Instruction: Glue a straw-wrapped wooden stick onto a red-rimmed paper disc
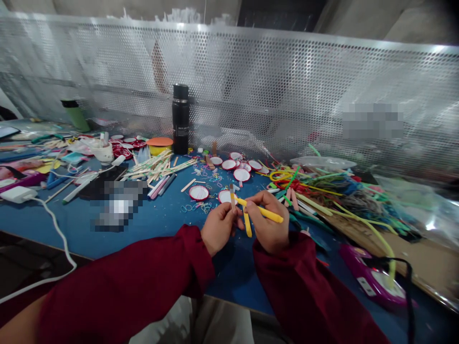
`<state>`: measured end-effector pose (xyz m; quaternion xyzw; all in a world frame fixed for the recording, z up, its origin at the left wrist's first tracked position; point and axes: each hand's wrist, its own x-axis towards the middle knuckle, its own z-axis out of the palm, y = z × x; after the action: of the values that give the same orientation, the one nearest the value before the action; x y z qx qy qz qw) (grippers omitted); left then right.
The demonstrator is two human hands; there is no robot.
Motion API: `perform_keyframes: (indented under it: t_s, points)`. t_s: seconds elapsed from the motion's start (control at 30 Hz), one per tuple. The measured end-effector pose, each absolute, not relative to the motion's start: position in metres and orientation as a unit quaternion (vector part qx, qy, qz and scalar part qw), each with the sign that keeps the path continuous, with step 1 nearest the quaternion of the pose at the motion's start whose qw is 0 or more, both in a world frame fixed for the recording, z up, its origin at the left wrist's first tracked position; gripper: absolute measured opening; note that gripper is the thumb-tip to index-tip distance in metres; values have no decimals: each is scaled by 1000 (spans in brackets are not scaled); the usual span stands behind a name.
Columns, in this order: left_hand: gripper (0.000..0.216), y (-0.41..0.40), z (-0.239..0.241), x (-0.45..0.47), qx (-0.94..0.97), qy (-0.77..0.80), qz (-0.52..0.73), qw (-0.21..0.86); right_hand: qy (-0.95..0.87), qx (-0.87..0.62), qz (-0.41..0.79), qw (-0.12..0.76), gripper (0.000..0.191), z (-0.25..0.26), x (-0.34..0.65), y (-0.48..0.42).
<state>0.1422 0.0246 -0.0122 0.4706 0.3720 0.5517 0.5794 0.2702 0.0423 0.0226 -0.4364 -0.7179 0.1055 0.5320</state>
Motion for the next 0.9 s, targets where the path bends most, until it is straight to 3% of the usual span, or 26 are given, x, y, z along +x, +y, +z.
perform_keyframes:
  t_s: [0.3, 0.53, 0.9]
  points:
    - [15, 22, -7, 142, 461, 384, 547, 584, -706, -449, 71, 543, 14, 26, 270, 43]
    - [21, 23, -8, 143, 456, 379, 550, 588, -715, -440, 138, 526, 11, 20, 269, 41]
    - [20, 23, -9, 143, 455, 377, 552, 588, -702, -437, 134, 546, 10, 21, 269, 42]
